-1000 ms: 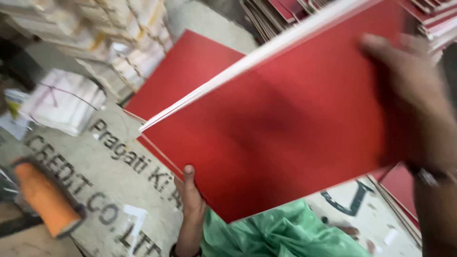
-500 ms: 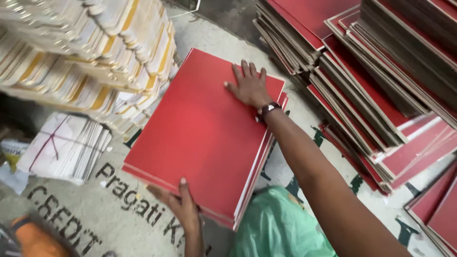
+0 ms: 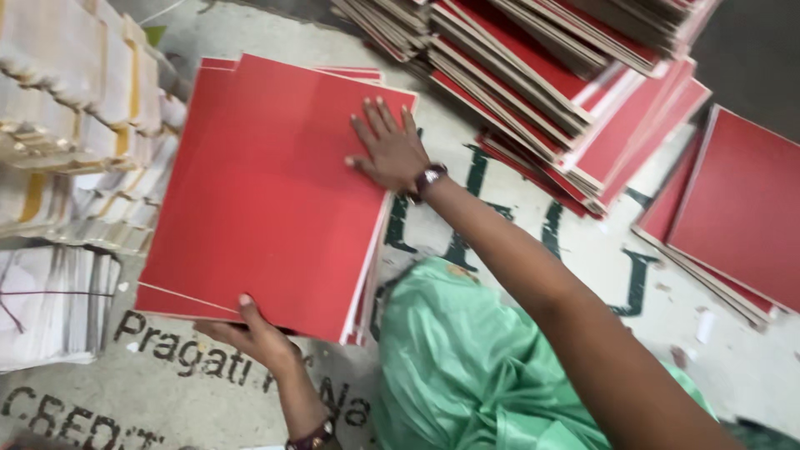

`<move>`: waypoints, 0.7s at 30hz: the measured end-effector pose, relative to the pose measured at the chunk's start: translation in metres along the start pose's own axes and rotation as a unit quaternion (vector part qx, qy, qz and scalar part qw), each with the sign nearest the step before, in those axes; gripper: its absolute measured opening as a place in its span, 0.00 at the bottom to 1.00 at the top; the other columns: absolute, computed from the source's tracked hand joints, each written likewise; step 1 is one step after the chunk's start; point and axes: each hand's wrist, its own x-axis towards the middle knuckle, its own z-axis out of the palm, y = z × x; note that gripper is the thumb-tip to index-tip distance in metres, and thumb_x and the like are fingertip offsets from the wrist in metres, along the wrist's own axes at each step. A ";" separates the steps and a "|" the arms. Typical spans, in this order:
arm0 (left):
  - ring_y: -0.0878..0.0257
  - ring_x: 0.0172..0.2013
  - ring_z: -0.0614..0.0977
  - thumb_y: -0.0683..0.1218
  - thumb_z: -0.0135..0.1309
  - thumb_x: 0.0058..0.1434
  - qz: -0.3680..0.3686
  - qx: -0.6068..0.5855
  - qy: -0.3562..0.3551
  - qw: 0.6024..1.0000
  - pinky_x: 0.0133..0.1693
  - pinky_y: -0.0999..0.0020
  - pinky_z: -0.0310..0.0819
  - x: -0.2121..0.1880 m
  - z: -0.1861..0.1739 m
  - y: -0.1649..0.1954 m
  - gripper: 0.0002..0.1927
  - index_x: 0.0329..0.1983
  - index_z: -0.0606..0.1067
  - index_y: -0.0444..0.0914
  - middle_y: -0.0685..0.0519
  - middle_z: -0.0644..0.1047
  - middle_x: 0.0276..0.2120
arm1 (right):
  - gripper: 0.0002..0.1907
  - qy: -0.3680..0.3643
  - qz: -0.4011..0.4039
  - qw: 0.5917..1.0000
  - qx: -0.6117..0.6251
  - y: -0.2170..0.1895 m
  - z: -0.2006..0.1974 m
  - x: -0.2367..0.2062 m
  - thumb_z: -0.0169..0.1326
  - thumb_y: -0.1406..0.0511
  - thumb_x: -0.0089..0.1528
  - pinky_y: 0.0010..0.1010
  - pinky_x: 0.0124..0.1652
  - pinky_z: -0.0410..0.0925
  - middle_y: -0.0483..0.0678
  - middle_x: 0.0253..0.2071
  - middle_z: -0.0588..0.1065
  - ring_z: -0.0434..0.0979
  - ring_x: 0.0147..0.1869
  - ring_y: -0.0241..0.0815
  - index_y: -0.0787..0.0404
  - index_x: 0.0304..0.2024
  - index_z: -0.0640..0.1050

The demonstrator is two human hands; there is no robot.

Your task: The person sits on the floor and counts red paper sheets one at a time, separating each sheet by hand from a stack and moving it onto a growing pile beside them, working through the stack continuously.

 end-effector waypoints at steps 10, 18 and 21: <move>0.35 0.79 0.38 0.74 0.43 0.71 0.206 0.319 0.045 0.924 0.74 0.33 0.42 -0.004 0.001 0.032 0.52 0.83 0.41 0.40 0.33 0.35 0.79 | 0.38 -0.012 0.114 0.985 0.130 0.174 0.056 -0.322 0.57 0.51 0.60 0.49 0.64 0.62 0.58 0.76 0.53 0.61 0.71 0.63 0.56 0.69 0.65; 0.20 0.66 0.57 0.68 0.51 0.65 0.298 0.600 -0.295 0.681 0.59 0.17 0.49 -0.041 0.124 0.087 0.44 0.78 0.62 0.41 0.39 0.54 0.77 | 0.28 0.067 0.350 0.927 0.120 0.315 0.049 -0.543 0.62 0.53 0.60 0.49 0.60 0.66 0.62 0.63 0.71 0.71 0.65 0.64 0.60 0.59 0.77; 0.21 0.63 0.61 0.66 0.53 0.68 0.341 0.564 -0.250 0.709 0.58 0.22 0.54 -0.019 0.146 0.078 0.41 0.75 0.62 0.38 0.36 0.57 0.74 | 0.27 0.177 0.511 0.829 0.143 0.338 0.046 -0.581 0.63 0.54 0.60 0.48 0.58 0.67 0.64 0.59 0.73 0.73 0.61 0.63 0.62 0.56 0.78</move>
